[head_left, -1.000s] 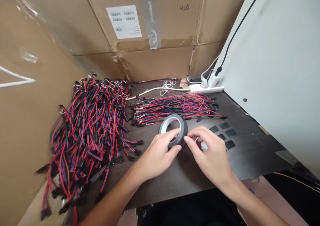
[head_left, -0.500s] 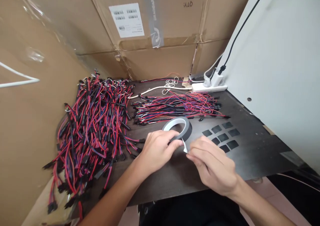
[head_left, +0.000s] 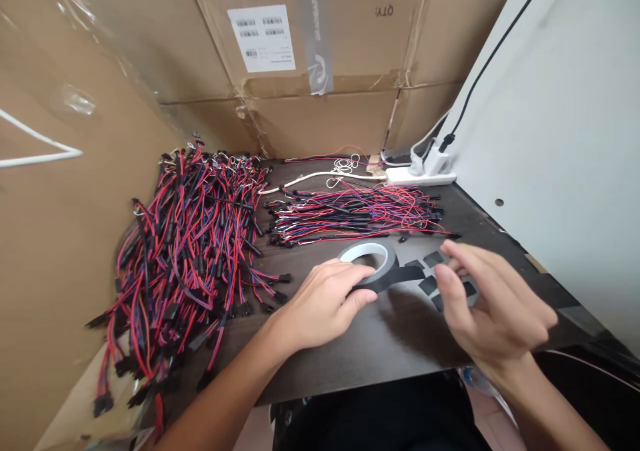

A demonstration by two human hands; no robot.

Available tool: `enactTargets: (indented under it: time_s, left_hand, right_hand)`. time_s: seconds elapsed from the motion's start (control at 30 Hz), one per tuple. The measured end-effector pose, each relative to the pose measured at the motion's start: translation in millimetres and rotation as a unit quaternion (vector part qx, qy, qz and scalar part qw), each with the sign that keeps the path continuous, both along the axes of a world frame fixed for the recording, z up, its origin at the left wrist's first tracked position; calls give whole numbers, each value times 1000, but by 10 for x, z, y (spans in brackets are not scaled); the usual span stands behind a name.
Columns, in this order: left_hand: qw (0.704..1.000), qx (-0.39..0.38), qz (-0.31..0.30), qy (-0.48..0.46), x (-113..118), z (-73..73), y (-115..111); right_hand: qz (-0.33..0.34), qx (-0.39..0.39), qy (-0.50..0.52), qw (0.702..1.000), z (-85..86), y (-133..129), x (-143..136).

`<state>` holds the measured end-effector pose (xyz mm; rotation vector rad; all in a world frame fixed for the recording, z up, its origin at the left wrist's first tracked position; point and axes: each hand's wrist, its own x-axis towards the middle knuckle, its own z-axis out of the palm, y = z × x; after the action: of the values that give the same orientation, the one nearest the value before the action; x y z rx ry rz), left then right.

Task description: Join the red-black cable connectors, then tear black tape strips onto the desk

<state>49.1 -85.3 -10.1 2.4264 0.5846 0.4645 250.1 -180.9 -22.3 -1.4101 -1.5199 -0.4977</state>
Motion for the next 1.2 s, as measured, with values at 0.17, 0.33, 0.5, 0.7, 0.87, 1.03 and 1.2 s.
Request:
enactTargets:
  time_s: [0.17,0.33,0.5,0.7,0.87,1.03,1.2]
  left_hand:
    - [999,27,-6,17,-14,-59,5]
    - [999,35,10,39,-19,-46,0]
    - [995,54,46,72,32,-8,-18]
    - [991,70,52,98,61,12,-25]
    - [986,76,49,144,43,30,-44]
    - [983,91,48,151,63,31,-54]
    - [984,114,53,126,98,-7,-50]
  right_hand:
    - [106,-171,67,977,89,98,32]
    - [168,-262,49,949,128,168,-48]
    - [171,-306,64,934,160,184,-76]
    - [212,-331,70,917,171,201,-163]
    - [211,-389,95,891,165,199,-217]
    - [232,-372,31,898,88,192,-207]
    - [232,-293,-60,926,58,180,-214]
